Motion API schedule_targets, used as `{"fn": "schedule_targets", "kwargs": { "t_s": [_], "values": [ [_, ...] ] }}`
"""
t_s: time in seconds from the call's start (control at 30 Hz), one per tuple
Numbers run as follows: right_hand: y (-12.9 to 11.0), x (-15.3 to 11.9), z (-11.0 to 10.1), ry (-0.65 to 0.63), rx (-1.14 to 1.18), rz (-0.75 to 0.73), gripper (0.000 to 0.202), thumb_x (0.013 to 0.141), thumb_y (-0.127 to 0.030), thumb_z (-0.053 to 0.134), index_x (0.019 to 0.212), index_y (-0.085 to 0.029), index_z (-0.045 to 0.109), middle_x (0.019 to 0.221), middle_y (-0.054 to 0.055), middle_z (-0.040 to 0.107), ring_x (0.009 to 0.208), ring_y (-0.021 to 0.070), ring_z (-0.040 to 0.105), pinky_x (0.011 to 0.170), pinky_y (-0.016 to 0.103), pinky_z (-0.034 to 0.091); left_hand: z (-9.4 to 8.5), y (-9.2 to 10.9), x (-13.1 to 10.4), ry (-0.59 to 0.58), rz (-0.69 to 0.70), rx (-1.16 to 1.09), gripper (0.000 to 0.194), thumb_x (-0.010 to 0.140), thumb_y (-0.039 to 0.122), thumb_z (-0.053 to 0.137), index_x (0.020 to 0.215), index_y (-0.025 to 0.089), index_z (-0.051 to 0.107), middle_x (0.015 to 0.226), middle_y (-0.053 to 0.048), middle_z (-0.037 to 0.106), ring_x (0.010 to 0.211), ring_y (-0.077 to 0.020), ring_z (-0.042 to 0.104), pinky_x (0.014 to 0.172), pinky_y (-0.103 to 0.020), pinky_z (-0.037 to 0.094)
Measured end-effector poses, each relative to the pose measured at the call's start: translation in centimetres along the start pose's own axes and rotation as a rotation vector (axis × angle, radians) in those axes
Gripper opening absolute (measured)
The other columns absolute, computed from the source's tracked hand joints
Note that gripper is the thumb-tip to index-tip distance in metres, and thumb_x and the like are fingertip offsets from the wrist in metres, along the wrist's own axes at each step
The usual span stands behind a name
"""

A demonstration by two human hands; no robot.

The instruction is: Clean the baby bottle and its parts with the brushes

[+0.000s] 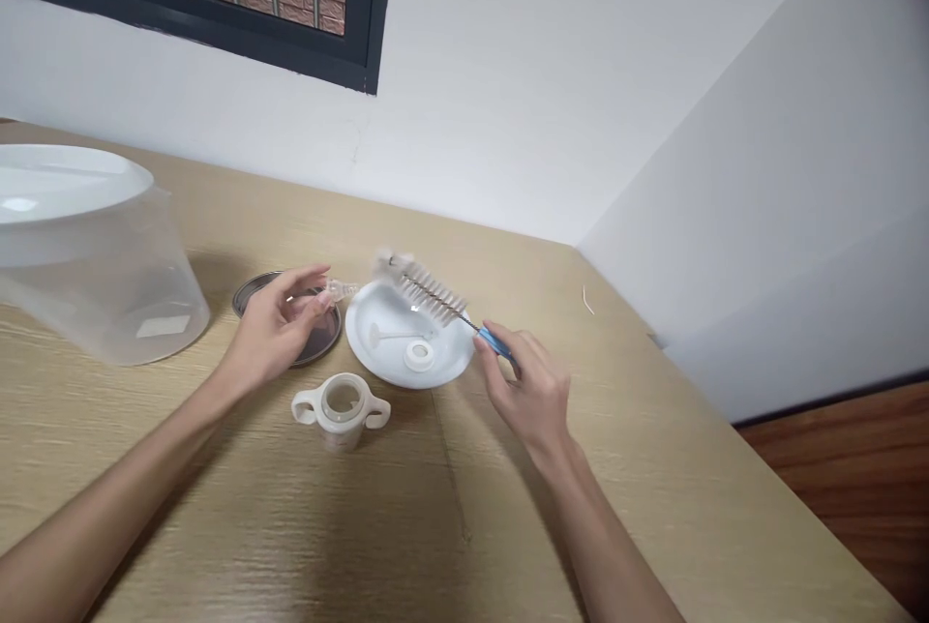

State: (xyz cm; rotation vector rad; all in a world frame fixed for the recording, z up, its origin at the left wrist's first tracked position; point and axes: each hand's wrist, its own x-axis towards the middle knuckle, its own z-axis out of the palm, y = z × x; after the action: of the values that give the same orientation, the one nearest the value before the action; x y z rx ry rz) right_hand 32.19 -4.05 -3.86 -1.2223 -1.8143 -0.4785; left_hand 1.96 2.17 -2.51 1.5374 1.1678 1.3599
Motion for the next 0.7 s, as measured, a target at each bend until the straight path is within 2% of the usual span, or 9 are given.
{"fn": "schedule_targets", "kwargs": {
  "t_s": [0.1, 0.23, 0.33, 0.5, 0.7],
  "values": [
    [-0.5, 0.0, -0.3, 0.056, 0.089, -0.011, 0.028, 0.087, -0.012, 0.069, 0.114, -0.018, 0.065, 0.088, 0.005, 0.072, 0.072, 0.0152, 0.064, 0.064, 0.027, 0.049, 0.1, 0.8, 0.0, -0.02, -0.163, -0.261, 0.042, 0.087, 0.035, 0.071, 0.125, 0.019, 0.063, 0.112, -0.01, 0.074, 0.095, -0.0217, 0.073, 0.086, -0.032, 0.06],
    [-1.2, -0.1, -0.3, 0.092, 0.126, -0.038, 0.035, 0.084, -0.008, 0.07, 0.117, -0.019, 0.064, 0.088, 0.005, 0.072, 0.071, 0.0149, 0.063, 0.062, 0.027, 0.049, 0.1, 1.9, 0.0, -0.007, -0.387, -0.538, 0.016, 0.095, 0.02, 0.061, 0.106, 0.014, 0.071, 0.101, -0.009, 0.077, 0.09, -0.0145, 0.074, 0.086, -0.02, 0.059],
    [-1.5, -0.1, -0.2, 0.092, 0.149, -0.053, 0.036, 0.084, -0.006, 0.07, 0.117, -0.018, 0.064, 0.088, 0.006, 0.071, 0.071, 0.0145, 0.064, 0.062, 0.027, 0.05, 0.3, 2.5, -0.1, -0.025, -0.478, -0.628, 0.016, 0.096, 0.014, 0.058, 0.094, 0.009, 0.073, 0.102, -0.013, 0.077, 0.086, -0.0137, 0.074, 0.082, -0.018, 0.061],
    [-1.3, -0.2, 0.1, 0.014, 0.13, -0.082, 0.036, 0.084, -0.008, 0.07, 0.119, -0.018, 0.064, 0.087, 0.005, 0.071, 0.072, 0.0141, 0.064, 0.062, 0.026, 0.049, 0.3, 2.8, -0.2, -0.046, -0.522, -0.732, 0.019, 0.094, 0.011, 0.058, 0.087, 0.009, 0.075, 0.09, -0.011, 0.077, 0.081, -0.0142, 0.074, 0.082, -0.02, 0.062],
    [-0.9, -0.2, 0.3, 0.059, 0.091, -0.036, 0.033, 0.085, -0.009, 0.07, 0.116, -0.02, 0.065, 0.086, 0.004, 0.071, 0.071, 0.0143, 0.063, 0.062, 0.027, 0.049, 0.1, 2.6, -0.1, -0.032, -0.477, -0.672, 0.015, 0.093, 0.01, 0.06, 0.095, 0.009, 0.075, 0.102, -0.012, 0.077, 0.086, -0.0132, 0.073, 0.082, -0.016, 0.061]
  ]
}}
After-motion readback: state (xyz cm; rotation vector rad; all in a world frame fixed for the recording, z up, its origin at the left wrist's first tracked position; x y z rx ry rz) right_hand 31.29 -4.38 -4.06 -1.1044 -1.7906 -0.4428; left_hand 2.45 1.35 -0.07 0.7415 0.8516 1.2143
